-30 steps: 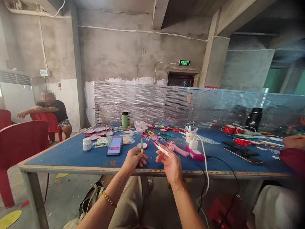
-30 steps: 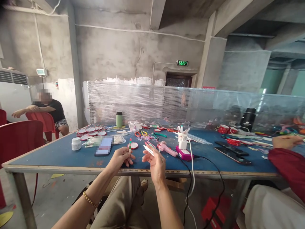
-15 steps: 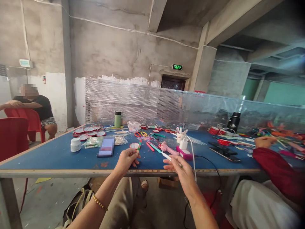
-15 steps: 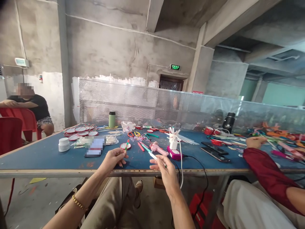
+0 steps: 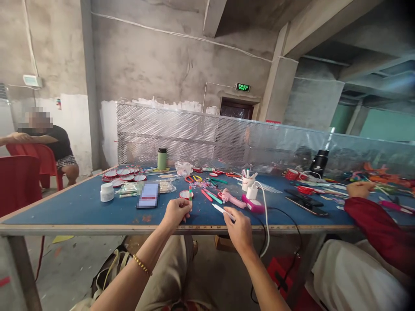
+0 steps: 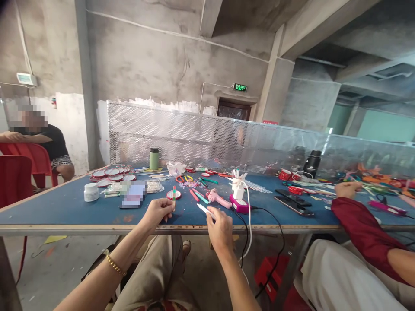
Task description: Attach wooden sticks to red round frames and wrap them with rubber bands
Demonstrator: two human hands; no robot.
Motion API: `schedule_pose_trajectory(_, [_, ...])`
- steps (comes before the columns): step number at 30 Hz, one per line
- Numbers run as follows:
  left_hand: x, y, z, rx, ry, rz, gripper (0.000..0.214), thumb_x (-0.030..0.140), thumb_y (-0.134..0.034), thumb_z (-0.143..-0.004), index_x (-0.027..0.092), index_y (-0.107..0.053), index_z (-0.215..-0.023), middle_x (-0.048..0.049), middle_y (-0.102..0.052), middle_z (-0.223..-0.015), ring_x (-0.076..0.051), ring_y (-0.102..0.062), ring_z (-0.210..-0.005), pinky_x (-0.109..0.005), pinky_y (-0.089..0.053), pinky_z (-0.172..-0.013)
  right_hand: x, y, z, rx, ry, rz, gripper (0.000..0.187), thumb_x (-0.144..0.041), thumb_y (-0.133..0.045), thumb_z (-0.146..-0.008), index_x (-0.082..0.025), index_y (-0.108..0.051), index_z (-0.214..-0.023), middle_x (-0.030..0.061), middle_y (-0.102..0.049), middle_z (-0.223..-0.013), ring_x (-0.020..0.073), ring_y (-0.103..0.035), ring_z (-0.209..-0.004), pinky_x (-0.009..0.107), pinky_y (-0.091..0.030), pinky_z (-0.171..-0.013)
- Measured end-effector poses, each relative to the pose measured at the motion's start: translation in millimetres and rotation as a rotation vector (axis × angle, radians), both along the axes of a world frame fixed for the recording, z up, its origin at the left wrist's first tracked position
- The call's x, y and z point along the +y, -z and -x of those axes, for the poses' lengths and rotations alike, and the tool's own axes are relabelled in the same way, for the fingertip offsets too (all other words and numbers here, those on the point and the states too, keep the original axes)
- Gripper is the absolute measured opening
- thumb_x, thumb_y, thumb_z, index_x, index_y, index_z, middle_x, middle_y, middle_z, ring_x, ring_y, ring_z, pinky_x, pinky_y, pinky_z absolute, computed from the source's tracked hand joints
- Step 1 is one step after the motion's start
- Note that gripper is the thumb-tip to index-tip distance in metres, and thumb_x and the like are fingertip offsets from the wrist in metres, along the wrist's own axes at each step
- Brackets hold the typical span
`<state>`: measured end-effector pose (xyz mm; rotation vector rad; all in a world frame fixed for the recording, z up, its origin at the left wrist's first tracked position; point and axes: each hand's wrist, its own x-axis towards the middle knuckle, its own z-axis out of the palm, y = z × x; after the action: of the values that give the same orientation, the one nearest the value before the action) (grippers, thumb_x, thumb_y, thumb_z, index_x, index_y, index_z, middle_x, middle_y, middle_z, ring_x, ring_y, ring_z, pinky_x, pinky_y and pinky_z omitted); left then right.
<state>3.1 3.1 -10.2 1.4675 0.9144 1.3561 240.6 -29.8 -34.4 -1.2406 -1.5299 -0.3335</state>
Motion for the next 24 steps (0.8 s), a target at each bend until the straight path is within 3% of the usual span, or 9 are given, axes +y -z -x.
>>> schedule_pose_trajectory(5, [-0.6,-4.8,1.2,-0.024,0.041,0.02,0.013,0.023,-0.07,-0.066,0.013,-0.062,-0.067,0.0031,-0.057,-0.05,-0.008,-0.051,-0.04,-0.016,-0.038,-0.035,-4.9,5.7,-9.7,-0.151,0.108,-0.027,0.028,-0.032,-0.053,-0.089,-0.021,-0.079,-0.094,0.0101,-0.075,-0.082,0.0265,-0.067,-0.08,0.038,-0.05,-0.075])
schedule_pose_trajectory(11, [-0.4,-5.2,1.2,0.002,0.053,0.034,0.016,0.025,-0.071,-0.067,0.013,-0.061,-0.064,0.0,-0.062,-0.056,-0.007,-0.051,-0.039,-0.016,-0.036,-0.032,2.3,0.3,-19.9,-0.373,0.171,0.097,0.026,-0.018,-0.055,-0.086,-0.021,-0.077,-0.098,0.0087,-0.075,-0.082,0.0255,-0.065,-0.078,0.035,-0.05,-0.072])
schedule_pose_trajectory(14, [0.1,-4.8,0.6,0.028,0.056,0.039,0.018,0.028,-0.07,-0.07,0.012,-0.062,-0.063,-0.0012,-0.063,-0.058,-0.006,-0.05,-0.038,-0.016,-0.036,-0.032,0.5,-10.2,-18.8,-0.436,0.17,0.128,0.016,-0.016,-0.063,-0.081,-0.022,-0.077,-0.085,0.0091,-0.073,-0.081,0.0271,-0.063,-0.082,0.036,-0.047,-0.075])
schedule_pose_trajectory(17, [0.5,-5.1,0.5,0.051,0.056,0.042,0.02,0.029,-0.069,-0.072,0.013,-0.062,-0.062,-0.0004,-0.061,-0.054,-0.006,-0.049,-0.037,-0.016,-0.035,-0.032,-6.1,-24.8,-13.5,-0.52,0.264,0.22,0.007,-0.02,-0.069,-0.081,-0.021,-0.075,-0.077,0.0127,-0.071,-0.085,0.0302,-0.063,-0.089,0.036,-0.045,-0.073])
schedule_pose_trajectory(20, [0.0,-6.2,1.1,0.076,0.053,0.043,0.021,0.028,-0.069,-0.074,0.012,-0.062,-0.061,0.0016,-0.056,-0.047,-0.006,-0.045,-0.035,-0.016,-0.035,-0.034,-13.5,-40.2,-6.3,-0.564,0.336,0.393,0.012,-0.023,-0.068,-0.084,-0.02,-0.074,-0.074,0.0127,-0.071,-0.088,0.0289,-0.064,-0.088,0.033,-0.042,-0.068])
schedule_pose_trajectory(24, [-2.2,-8.6,1.9,0.108,0.046,0.051,0.022,0.029,-0.067,-0.076,0.011,-0.063,-0.063,0.002,-0.055,-0.046,-0.005,-0.044,-0.035,-0.016,-0.035,-0.036,-20.0,-59.9,2.9,-0.538,0.301,0.473,0.017,-0.022,-0.068,-0.083,-0.019,-0.071,-0.066,0.0085,-0.072,-0.078,0.0235,-0.067,-0.077,0.029,-0.038,-0.061])
